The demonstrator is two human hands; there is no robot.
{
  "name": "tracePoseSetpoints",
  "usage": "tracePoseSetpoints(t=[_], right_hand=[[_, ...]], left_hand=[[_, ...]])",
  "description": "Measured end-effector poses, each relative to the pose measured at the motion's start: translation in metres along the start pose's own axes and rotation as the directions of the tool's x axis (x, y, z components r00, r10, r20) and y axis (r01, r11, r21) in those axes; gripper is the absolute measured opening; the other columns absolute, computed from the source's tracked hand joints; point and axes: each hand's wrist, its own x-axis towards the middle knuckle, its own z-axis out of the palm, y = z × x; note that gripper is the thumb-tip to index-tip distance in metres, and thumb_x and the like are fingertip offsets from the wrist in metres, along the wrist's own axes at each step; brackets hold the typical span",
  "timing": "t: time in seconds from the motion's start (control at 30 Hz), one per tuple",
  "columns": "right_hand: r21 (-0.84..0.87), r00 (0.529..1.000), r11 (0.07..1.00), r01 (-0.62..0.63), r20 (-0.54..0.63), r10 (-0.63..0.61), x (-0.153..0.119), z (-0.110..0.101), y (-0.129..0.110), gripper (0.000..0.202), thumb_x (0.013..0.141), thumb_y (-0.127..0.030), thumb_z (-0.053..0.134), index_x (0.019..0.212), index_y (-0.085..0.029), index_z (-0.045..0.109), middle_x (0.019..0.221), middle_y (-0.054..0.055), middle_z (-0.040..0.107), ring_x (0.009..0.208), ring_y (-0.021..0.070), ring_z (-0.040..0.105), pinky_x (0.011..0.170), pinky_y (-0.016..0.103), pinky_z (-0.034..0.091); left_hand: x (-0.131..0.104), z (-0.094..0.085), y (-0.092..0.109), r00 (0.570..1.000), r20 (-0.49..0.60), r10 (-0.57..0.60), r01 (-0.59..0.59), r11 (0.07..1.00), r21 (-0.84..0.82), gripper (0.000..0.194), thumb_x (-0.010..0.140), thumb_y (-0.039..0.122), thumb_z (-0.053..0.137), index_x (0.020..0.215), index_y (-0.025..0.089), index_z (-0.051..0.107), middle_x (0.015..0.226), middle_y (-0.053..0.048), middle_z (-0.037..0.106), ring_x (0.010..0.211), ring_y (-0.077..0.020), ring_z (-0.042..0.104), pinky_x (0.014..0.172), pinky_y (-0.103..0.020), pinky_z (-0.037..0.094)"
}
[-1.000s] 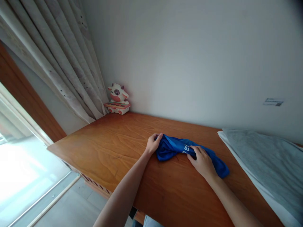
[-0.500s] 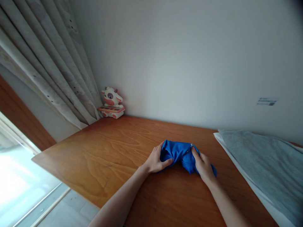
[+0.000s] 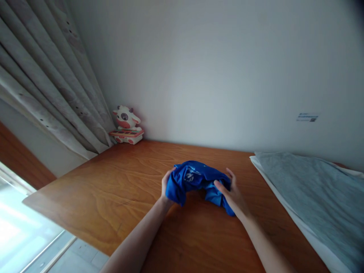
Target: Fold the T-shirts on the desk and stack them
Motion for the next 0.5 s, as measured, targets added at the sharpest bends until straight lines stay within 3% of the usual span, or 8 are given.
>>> tracePoseSetpoints(t=[0.03, 0.1, 0.17, 0.23, 0.33, 0.4, 0.43, 0.5], right_hand=[[-0.212, 0.993, 0.97, 0.122, 0.024, -0.12, -0.001, 0.0, 0.005, 0.092, 0.061, -0.057, 0.087, 0.14, -0.026, 0.051, 0.144, 0.012, 0.057, 0.137, 0.0346, 0.049, 0.117, 0.054, 0.035], [-0.504, 0.948, 0.803, 0.316, 0.138, -0.287, -0.002, -0.002, 0.011, 0.086, 0.061, -0.056, 0.086, 0.135, -0.023, 0.057, 0.145, 0.016, 0.053, 0.137, 0.0384, 0.047, 0.116, 0.057, 0.034], [-0.636, 0.917, 0.665, 0.391, 0.213, -0.336, -0.004, -0.004, 0.014, 0.067, 0.07, -0.054, 0.078, 0.127, -0.023, 0.063, 0.135, 0.017, 0.06, 0.128, 0.0385, 0.055, 0.108, 0.057, 0.042], [-0.679, 0.922, 0.629, 0.378, 0.219, -0.318, -0.004, -0.005, 0.014, 0.052, 0.08, -0.049, 0.068, 0.124, -0.023, 0.064, 0.123, 0.015, 0.067, 0.116, 0.0356, 0.063, 0.101, 0.054, 0.048], [-0.616, 0.958, 0.734, 0.285, 0.163, -0.235, 0.001, -0.007, 0.013, 0.045, 0.084, -0.046, 0.061, 0.122, -0.023, 0.065, 0.115, 0.012, 0.073, 0.106, 0.032, 0.069, 0.095, 0.049, 0.052], [-0.467, 0.987, 0.869, 0.162, 0.063, -0.15, 0.007, -0.01, 0.013, 0.044, 0.082, -0.049, 0.062, 0.117, -0.022, 0.066, 0.108, 0.011, 0.076, 0.099, 0.0304, 0.072, 0.088, 0.046, 0.056], [-0.379, 0.994, 0.919, 0.107, 0.017, -0.109, 0.01, -0.012, 0.013, 0.043, 0.083, -0.052, 0.06, 0.112, -0.021, 0.068, 0.102, 0.01, 0.077, 0.092, 0.0291, 0.073, 0.083, 0.043, 0.057], [-0.255, 0.997, 0.965, 0.054, -0.047, -0.068, 0.017, -0.018, 0.015, 0.039, 0.085, -0.054, 0.055, 0.098, -0.02, 0.07, 0.086, 0.008, 0.077, 0.079, 0.0263, 0.073, 0.07, 0.039, 0.058]], left_hand=[[0.003, -0.004, 0.004, 1.0, -0.03, 0.001, -0.003, 0.999, -0.05, 0.034, 0.076, 0.044, 0.076, 0.095, 0.016, 0.071, 0.088, -0.006, 0.078, 0.082, -0.0252, 0.075, 0.083, -0.036, 0.06], [0.008, -0.011, 0.007, 0.996, -0.072, 0.059, -0.062, 0.997, -0.039, 0.038, 0.083, 0.053, 0.067, 0.094, 0.017, 0.07, 0.08, -0.004, 0.076, 0.075, -0.0227, 0.074, 0.077, -0.034, 0.061], [0.012, -0.017, 0.006, 0.979, -0.111, 0.169, -0.16, 0.984, 0.085, 0.042, 0.086, 0.056, 0.063, 0.109, 0.021, 0.068, 0.085, -0.002, 0.075, 0.079, -0.0215, 0.074, 0.078, -0.034, 0.06], [0.012, -0.019, 0.002, 0.951, -0.106, 0.292, -0.251, 0.924, 0.289, 0.056, 0.083, 0.051, 0.07, 0.132, 0.026, 0.058, 0.099, -0.001, 0.075, 0.092, -0.0213, 0.074, 0.087, -0.034, 0.058], [0.011, -0.021, -0.002, 0.916, 0.078, 0.394, -0.355, 0.703, 0.617, 0.083, 0.071, 0.036, 0.084, 0.145, 0.028, 0.048, 0.123, -0.005, 0.071, 0.116, -0.0256, 0.067, 0.105, -0.04, 0.051], [0.012, -0.021, 0.001, 0.89, 0.212, 0.404, -0.422, 0.552, 0.719, 0.069, 0.07, 0.031, 0.083, 0.135, 0.026, 0.06, 0.127, -0.006, 0.07, 0.125, -0.0284, 0.062, 0.11, -0.042, 0.046], [0.013, -0.022, 0.004, 0.885, 0.22, 0.411, -0.43, 0.538, 0.725, 0.055, 0.072, 0.03, 0.08, 0.126, 0.024, 0.067, 0.124, -0.006, 0.071, 0.124, -0.0288, 0.062, 0.109, -0.041, 0.047], [0.016, -0.023, 0.014, 0.911, 0.102, 0.399, -0.369, 0.681, 0.633, 0.034, 0.077, 0.032, 0.074, 0.109, 0.021, 0.073, 0.11, -0.007, 0.076, 0.11, -0.0264, 0.069, 0.099, -0.037, 0.054]])
